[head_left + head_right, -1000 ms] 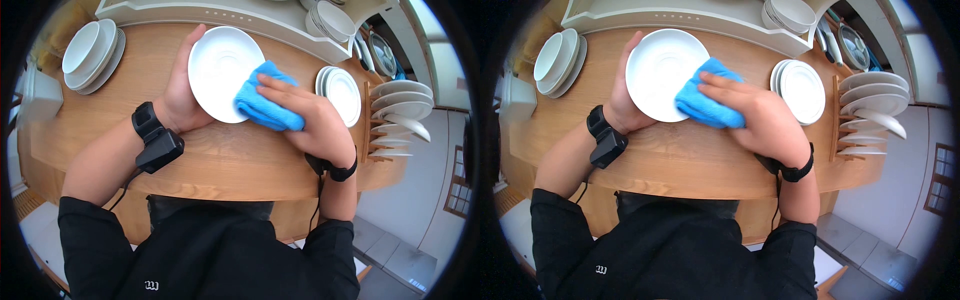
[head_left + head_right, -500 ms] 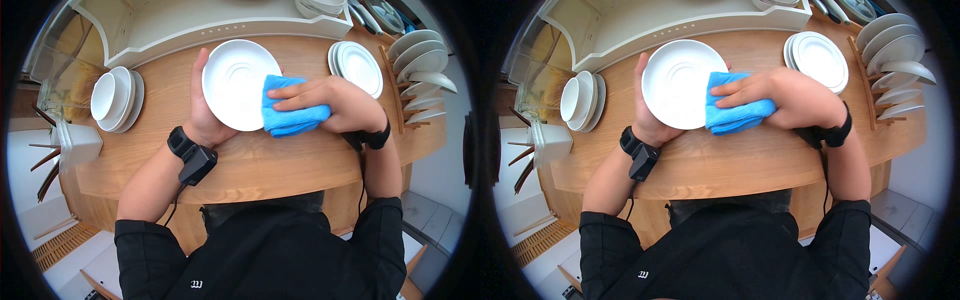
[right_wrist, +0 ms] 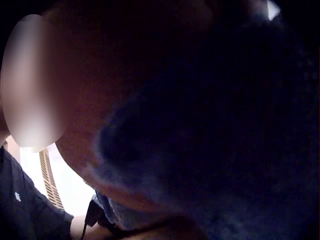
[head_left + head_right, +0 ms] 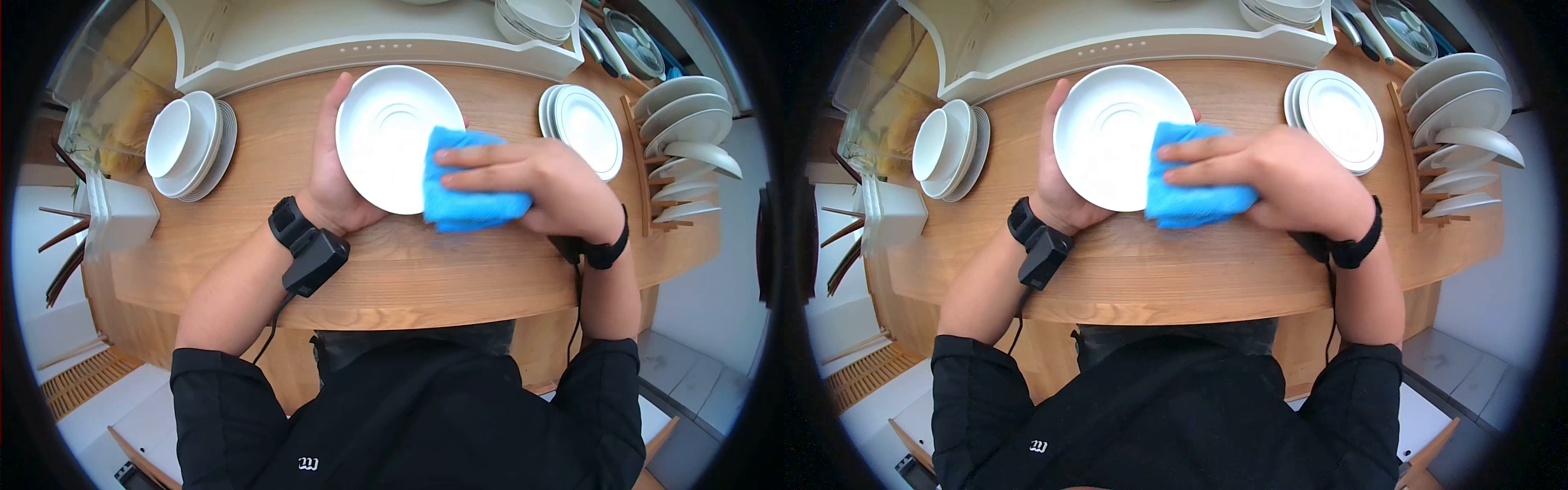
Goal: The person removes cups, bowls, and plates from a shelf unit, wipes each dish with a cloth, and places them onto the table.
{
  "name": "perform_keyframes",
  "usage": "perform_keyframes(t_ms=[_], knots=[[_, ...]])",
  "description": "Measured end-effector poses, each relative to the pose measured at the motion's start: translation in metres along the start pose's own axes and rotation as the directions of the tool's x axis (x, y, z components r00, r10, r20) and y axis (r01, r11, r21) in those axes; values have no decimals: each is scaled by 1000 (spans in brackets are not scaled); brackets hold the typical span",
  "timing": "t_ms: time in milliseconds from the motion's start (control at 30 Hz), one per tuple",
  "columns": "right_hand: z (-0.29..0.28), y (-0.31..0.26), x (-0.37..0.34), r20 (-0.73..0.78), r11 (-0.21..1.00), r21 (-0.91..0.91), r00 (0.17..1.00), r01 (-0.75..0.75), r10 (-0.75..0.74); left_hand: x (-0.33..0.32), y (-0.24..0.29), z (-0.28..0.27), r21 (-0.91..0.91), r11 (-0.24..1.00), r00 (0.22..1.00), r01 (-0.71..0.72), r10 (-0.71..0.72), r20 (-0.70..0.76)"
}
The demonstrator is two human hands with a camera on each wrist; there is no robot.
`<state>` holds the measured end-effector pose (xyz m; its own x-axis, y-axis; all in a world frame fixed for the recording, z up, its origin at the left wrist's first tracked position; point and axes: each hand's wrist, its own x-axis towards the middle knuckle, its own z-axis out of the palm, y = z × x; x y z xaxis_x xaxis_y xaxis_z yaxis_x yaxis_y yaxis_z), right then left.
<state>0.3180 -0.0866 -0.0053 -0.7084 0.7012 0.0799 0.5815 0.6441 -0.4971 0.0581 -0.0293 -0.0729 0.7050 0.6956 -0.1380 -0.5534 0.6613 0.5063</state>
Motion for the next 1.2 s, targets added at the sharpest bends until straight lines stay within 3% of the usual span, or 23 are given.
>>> perform_keyframes(t_ms=[100,167,200,267,333,433,500,533,567,600,667,733,767,900,933,1000,1033,1067,1100,1133,1167,1200], knots=[[-5,9,-1,-44,994,-111,999,14,-19,0,1,-7,-45,998,999,-33,33,-4],[1,3,3,-178,990,-138,984,-13,-12,2,0,-11,-109,994,997,-30,38,66],[2,-2,5,-157,989,-150,988,-15,-9,1,-1,-8,-130,991,996,-38,48,75],[6,-12,12,-227,994,-105,973,8,-32,-2,1,-1,-70,997,999,22,-20,25],[8,-15,13,-101,996,47,993,72,-67,1,-2,-10,-92,996,999,-3,7,44],[2,-9,14,12,998,22,998,62,-62,1,-1,-12,-56,998,1000,-24,25,16],[-9,6,10,-39,999,-25,999,31,-32,0,0,-13,-23,1000,1000,-17,16,-26],[-8,9,9,-13,999,-35,999,32,-33,0,1,-16,-90,991,987,101,-89,131],[-3,11,10,-93,995,-98,995,18,-27,-1,2,-17,-132,965,939,225,-179,293],[1,12,11,-177,987,-158,984,2,-30,-3,2,-14,-146,965,940,216,-165,299],[8,5,16,-181,986,-167,983,-8,-23,-7,4,-10,25,972,948,235,-235,214],[14,-6,18,-201,993,-12,973,-116,112,-5,0,-15,-9,978,961,209,-203,189],[13,-9,16,-134,989,40,980,-143,148,-4,-3,-16,-42,981,970,191,-182,163],[-2,-10,10,-8,975,137,984,-177,180,-4,-4,-12,-34,991,986,130,-126,113],[0,-8,8,-10,974,137,983,-179,183,-5,-3,-9,-57,990,985,131,-123,121],[5,-11,9,-138,894,321,918,-314,372,-7,-6,-4,-80,989,985,128,-118,125],[9,-17,8,-88,749,443,807,-493,583,-8,-13,-1,-30,999,996,-40,42,78],[12,-18,10,-92,751,445,810,-487,579,-7,-18,-1,28,978,978,-206,204,42],[14,-18,12,-76,609,640,750,-469,657,-6,-20,-1,245,905,933,-349,361,-5],[17,-21,16,-35,433,799,686,-418,726,-7,-23,-2,245,904,932,-351,363,-4],[19,-26,22,-34,334,891,688,-308,725,-9,-26,-2,375,816,881,-439,473,3],[20,-30,28,-36,338,888,687,-311,725,-11,-27,-1,496,703,818,-510,575,25]])
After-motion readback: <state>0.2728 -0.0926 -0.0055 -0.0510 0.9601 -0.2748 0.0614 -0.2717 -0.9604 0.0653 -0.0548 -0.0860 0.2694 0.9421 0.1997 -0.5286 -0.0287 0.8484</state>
